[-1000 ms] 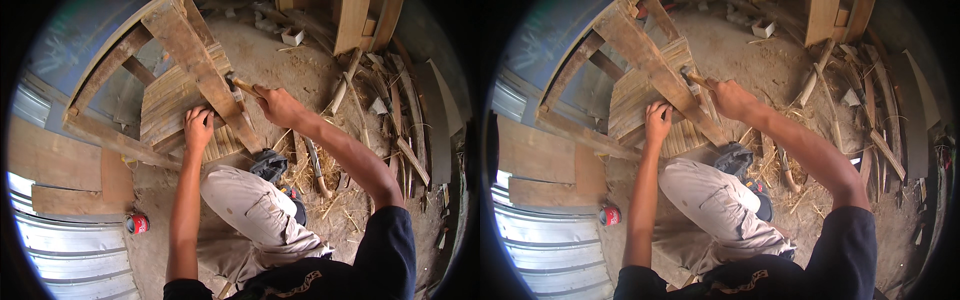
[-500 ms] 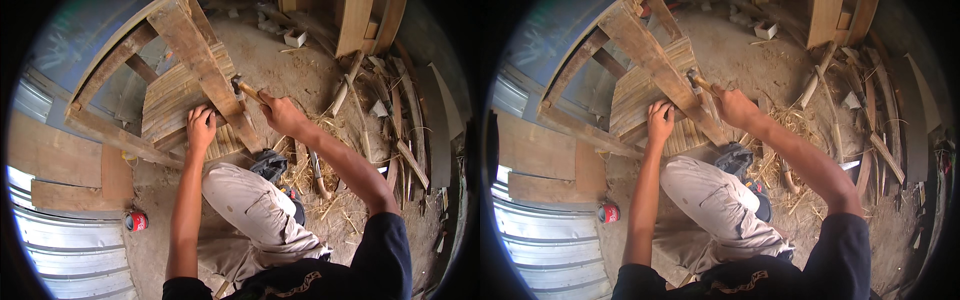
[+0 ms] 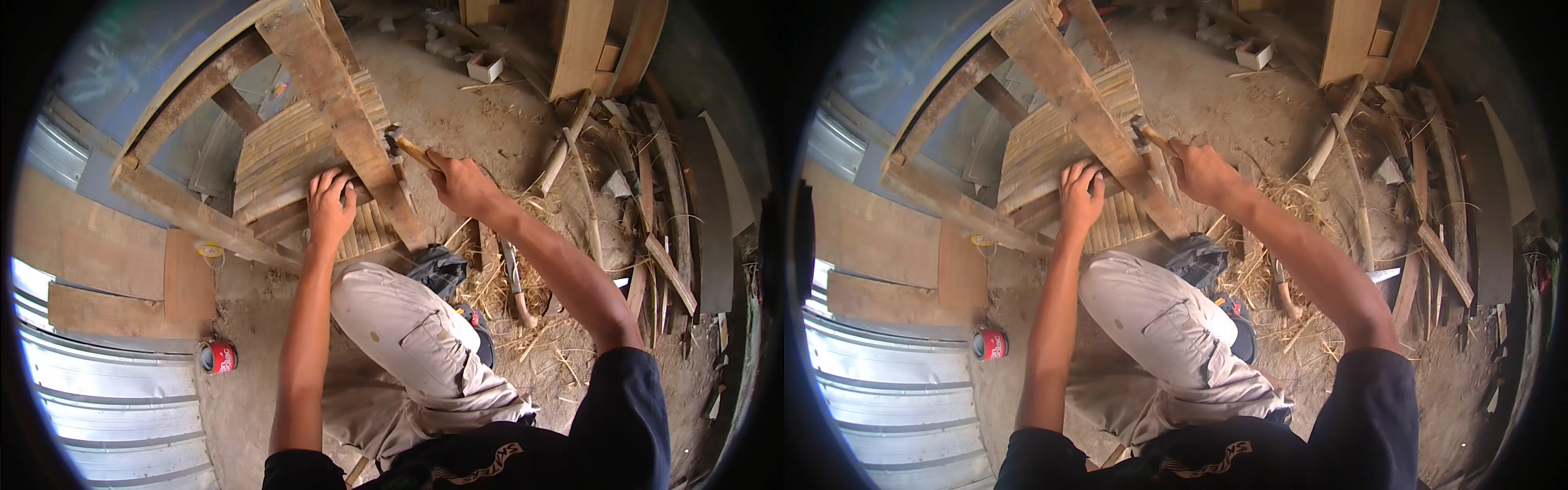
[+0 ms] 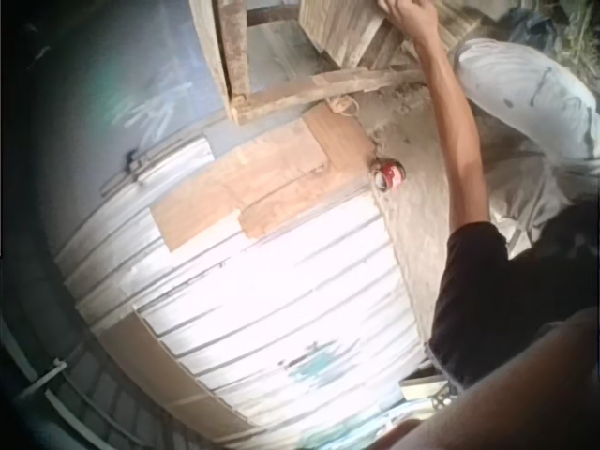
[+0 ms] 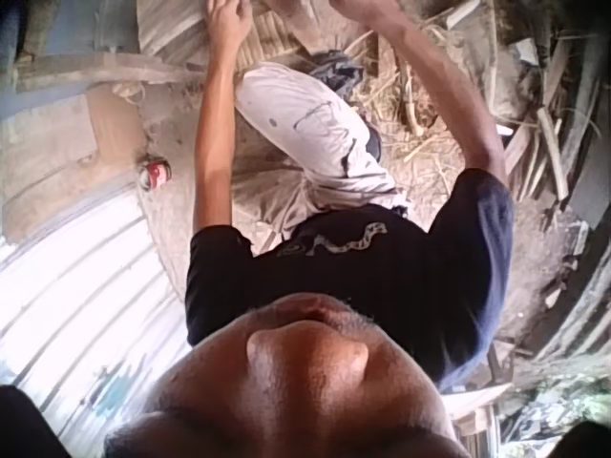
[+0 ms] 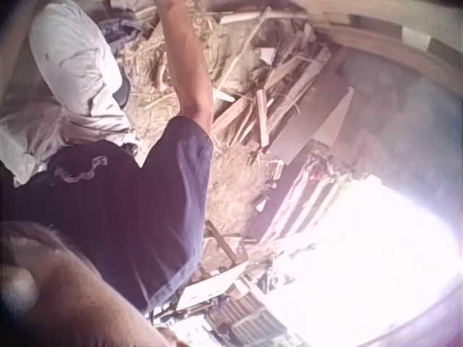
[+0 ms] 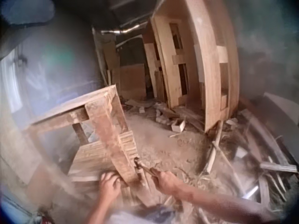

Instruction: The person uses a knife to shave and shape a wooden dowel, then inserts it into a hole in the chair frame. They use a hammer to drive the dowel into place and secure it.

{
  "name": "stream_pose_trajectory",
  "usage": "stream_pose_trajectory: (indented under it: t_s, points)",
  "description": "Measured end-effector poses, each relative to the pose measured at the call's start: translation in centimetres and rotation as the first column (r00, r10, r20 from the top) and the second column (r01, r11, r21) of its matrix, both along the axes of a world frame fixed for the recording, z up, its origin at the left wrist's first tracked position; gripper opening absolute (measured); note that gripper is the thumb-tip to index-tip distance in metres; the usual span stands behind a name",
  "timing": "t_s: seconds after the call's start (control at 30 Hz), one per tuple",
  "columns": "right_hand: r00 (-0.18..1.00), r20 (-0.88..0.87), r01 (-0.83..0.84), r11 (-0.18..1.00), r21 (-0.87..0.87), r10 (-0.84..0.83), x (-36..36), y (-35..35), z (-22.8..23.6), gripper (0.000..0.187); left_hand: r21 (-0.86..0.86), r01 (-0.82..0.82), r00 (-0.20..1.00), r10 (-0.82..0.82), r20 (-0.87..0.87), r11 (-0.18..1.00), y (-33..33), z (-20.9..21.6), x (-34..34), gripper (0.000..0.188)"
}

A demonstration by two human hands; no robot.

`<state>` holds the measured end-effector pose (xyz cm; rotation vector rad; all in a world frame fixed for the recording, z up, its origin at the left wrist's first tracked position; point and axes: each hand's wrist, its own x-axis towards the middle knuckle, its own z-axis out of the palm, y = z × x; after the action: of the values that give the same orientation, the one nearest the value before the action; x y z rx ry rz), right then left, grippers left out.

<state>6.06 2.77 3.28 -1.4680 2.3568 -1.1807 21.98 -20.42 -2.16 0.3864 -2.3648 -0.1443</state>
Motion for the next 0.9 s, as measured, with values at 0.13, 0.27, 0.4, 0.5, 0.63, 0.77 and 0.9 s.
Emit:
stream_pose_trajectory:
  t_s: [0.13,0.27,0.4,0.5,0.63,0.77,0.9]
  points:
    - [0.986,0.158,0.073,0.986,-0.147,-0.050,0.7,-0.2,0.0,0.039,-0.035,0.000,0.999,-0.002,-0.032,0.999,0.2,0.1,0.2,0.026]
    - [1.000,0.012,0.028,0.999,-0.030,-0.028,0.7,-0.7,0.3,0.035,0.013,-0.012,1.000,0.012,0.000,1.000,0.3,0.7,0.3,0.026]
    - [0.999,0.017,0.029,0.999,0.023,-0.030,0.3,-0.4,0.1,0.030,-0.032,-0.019,1.000,0.019,0.010,0.999,0.3,0.9,0.3,0.026]
    - [0.999,-0.015,0.047,0.999,0.005,-0.047,0.1,-0.1,-0.2,0.023,-0.014,-0.006,1.000,0.006,-0.005,1.000,0.4,0.9,0.4,0.026]
    - [0.996,0.047,0.076,0.997,-0.001,-0.076,-0.1,-0.6,-0.5,0.028,-0.040,0.018,0.999,-0.016,0.052,0.999,0.0,1.0,0.5,0.029]
    - [0.996,0.049,0.072,0.988,0.134,-0.079,-1.2,-1.0,-0.6,0.027,0.073,0.022,0.998,-0.026,0.051,0.997,-0.8,1.2,1.4,0.037]
    - [0.995,-0.089,0.051,0.998,-0.036,-0.054,-3.4,0.3,-1.8,0.028,0.054,-0.061,0.968,0.046,0.245,0.997,-1.2,1.2,3.3,0.046]
